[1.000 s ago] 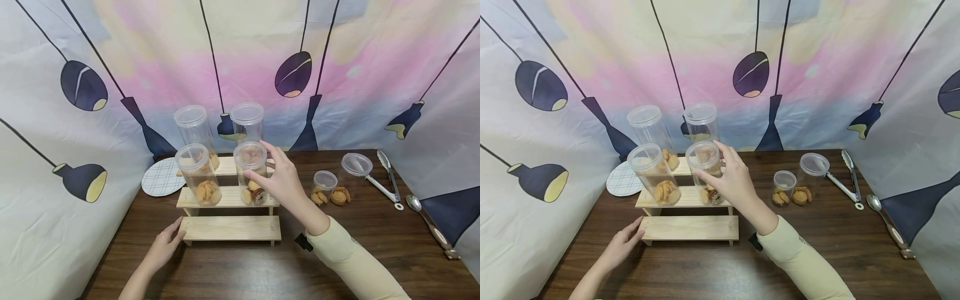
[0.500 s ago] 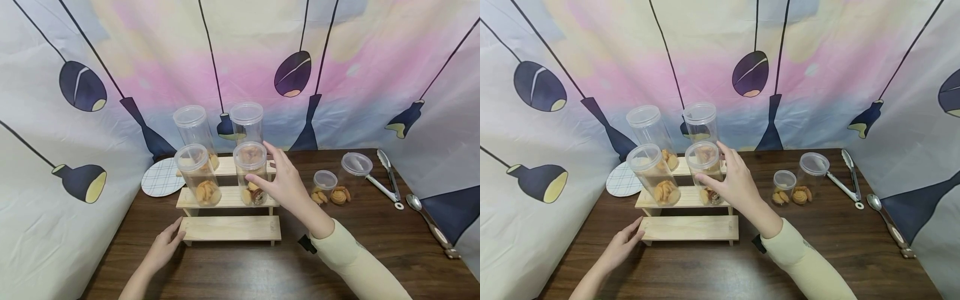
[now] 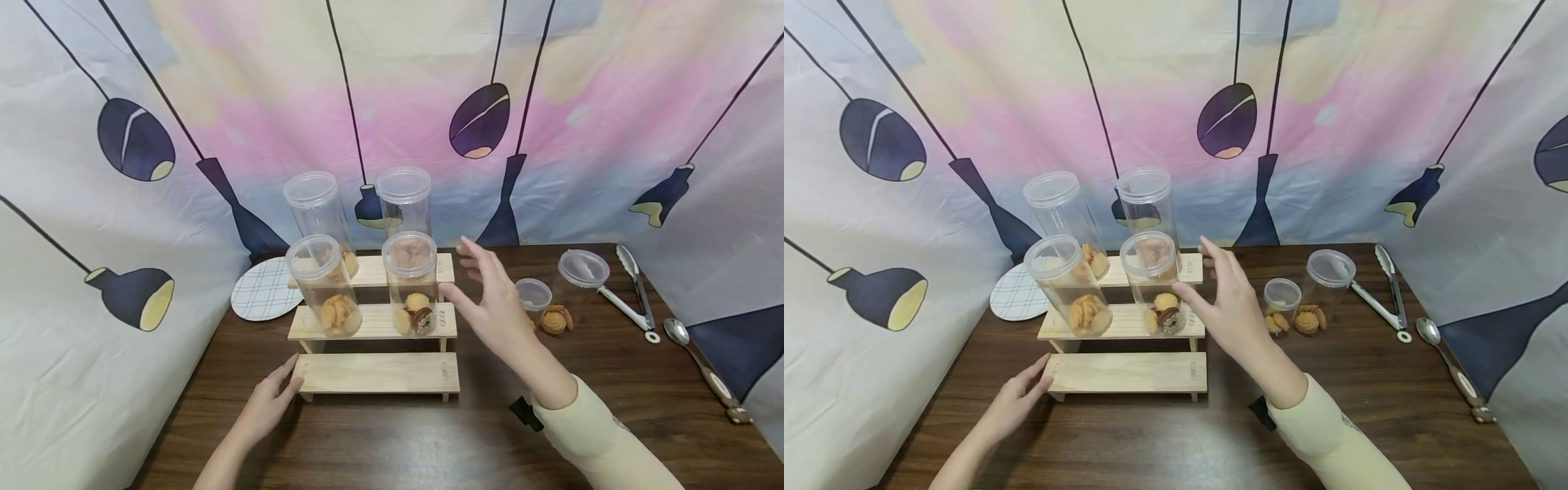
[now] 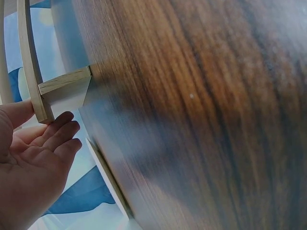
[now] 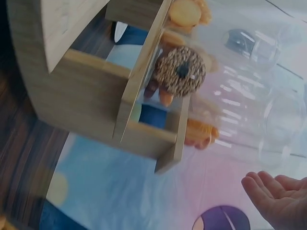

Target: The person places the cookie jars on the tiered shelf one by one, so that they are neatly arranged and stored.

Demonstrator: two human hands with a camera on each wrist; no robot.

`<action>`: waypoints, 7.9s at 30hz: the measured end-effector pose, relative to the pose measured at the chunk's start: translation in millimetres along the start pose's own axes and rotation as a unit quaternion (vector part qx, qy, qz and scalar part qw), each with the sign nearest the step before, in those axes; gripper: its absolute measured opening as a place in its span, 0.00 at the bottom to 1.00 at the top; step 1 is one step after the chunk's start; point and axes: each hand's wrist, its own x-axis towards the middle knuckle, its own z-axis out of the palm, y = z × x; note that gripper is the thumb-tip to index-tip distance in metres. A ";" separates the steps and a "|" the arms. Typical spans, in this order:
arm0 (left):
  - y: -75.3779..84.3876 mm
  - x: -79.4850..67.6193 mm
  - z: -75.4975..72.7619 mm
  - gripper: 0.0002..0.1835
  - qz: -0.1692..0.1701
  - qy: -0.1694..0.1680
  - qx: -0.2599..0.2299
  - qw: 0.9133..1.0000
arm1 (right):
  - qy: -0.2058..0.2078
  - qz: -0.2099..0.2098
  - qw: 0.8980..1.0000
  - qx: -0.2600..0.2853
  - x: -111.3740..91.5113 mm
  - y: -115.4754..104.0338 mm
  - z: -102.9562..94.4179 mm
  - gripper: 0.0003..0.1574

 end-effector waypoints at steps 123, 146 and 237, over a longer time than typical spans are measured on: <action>-4.6 1.2 -7.0 0.30 -0.006 -0.023 -0.022 0.999 | 0.068 0.175 0.963 -0.196 -75.2 38.4 -129.6 0.49; -3.7 0.8 -5.8 0.29 -0.001 -0.017 -0.018 1.000 | 0.015 0.132 0.984 -0.119 -68.9 -6.4 -106.5 0.50; 2.4 -0.3 -9.0 0.29 -0.007 -0.023 -0.014 1.000 | -0.144 0.022 0.953 0.266 -28.6 -61.0 65.3 0.50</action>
